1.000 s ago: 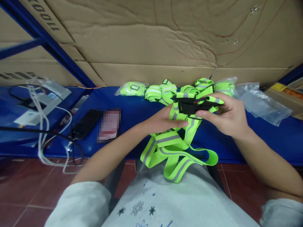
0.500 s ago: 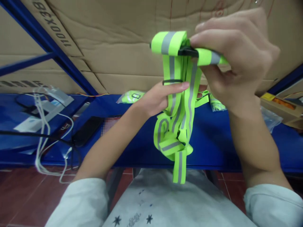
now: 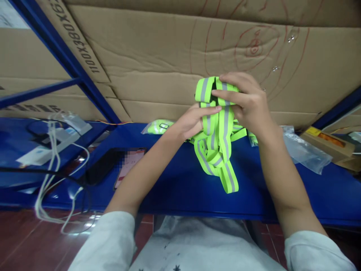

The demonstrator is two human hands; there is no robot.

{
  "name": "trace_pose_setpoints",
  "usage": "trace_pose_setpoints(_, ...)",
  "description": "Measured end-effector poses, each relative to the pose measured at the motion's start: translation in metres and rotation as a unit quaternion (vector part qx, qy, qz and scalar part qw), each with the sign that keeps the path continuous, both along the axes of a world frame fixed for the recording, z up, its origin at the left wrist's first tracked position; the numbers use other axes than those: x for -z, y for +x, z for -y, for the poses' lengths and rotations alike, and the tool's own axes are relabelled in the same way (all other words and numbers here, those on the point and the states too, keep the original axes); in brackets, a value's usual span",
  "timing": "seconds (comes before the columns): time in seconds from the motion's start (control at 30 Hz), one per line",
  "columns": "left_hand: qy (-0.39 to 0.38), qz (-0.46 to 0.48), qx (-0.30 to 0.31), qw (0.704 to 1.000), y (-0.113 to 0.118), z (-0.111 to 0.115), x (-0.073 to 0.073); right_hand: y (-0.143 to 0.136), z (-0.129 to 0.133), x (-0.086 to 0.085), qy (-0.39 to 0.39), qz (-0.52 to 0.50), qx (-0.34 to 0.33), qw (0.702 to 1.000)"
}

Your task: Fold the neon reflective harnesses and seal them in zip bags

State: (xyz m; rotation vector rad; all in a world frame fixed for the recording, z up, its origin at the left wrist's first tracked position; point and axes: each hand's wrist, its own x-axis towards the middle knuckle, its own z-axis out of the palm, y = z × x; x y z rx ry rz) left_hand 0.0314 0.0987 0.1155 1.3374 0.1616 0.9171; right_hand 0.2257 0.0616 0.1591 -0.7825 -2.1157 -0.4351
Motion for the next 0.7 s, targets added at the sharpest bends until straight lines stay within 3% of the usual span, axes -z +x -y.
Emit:
trace_pose_setpoints(0.1,0.009,-0.022,0.007,1.000,-0.008,0.007,-0.012,-0.003,0.002,-0.002,0.014,0.031,0.008,0.999)
trace_pose_setpoints(0.2,0.003,-0.025,-0.045,0.999,-0.005,0.009,-0.017,-0.005,0.004,-0.001,-0.040,0.040,0.015,0.998)
trace_pose_setpoints(0.4,-0.035,-0.043,-0.038,0.998,0.001,-0.004,-0.010,0.001,0.001,0.001,-0.182,0.019,-0.038,0.982)
trace_pose_setpoints(0.5,-0.057,-0.048,-0.055,0.996,-0.004,-0.008,-0.011,-0.002,0.015,-0.005,-0.213,-0.015,-0.068,0.975)
trace_pose_setpoints(0.57,-0.072,-0.016,-0.101,0.992,-0.005,-0.011,-0.015,-0.013,0.034,-0.007,-0.171,-0.095,-0.042,0.980)
trace_pose_setpoints(0.63,-0.098,0.038,-0.149,0.983,-0.002,-0.014,-0.022,-0.030,0.054,-0.002,-0.116,-0.174,0.037,0.977)
trace_pose_setpoints(0.7,-0.120,0.086,-0.190,0.971,0.007,-0.015,-0.030,-0.046,0.068,0.011,-0.138,-0.174,0.089,0.971)
